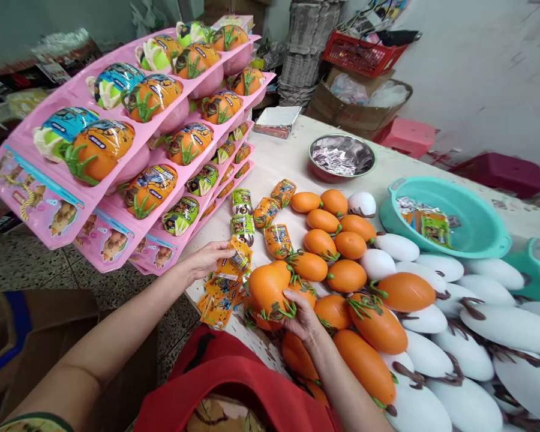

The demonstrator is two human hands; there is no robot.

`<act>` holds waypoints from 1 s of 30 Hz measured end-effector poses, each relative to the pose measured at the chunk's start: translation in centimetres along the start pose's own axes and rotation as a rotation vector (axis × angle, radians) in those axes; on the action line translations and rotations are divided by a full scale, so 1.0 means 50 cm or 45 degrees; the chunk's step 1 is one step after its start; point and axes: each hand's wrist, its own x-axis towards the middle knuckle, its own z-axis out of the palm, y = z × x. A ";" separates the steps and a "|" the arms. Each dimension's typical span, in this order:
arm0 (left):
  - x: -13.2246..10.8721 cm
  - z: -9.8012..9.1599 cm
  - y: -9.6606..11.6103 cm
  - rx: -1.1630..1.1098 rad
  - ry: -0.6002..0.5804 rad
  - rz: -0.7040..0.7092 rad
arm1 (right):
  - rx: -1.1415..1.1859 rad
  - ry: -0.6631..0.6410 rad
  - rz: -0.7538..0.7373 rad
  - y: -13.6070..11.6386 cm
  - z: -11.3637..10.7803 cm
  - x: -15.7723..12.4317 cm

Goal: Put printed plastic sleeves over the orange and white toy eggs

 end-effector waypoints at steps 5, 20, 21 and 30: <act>-0.013 -0.008 -0.027 -0.088 -0.140 -0.093 | -0.079 0.006 0.023 0.012 0.006 0.001; -0.013 0.047 -0.043 0.356 -0.082 -0.041 | -0.302 -0.250 0.075 0.044 0.030 0.006; -0.019 0.053 -0.040 0.419 -0.102 -0.014 | -0.281 -0.253 0.039 0.049 0.035 0.005; -0.073 0.044 -0.081 0.308 0.152 0.115 | -0.006 -0.109 -0.227 0.085 0.066 -0.033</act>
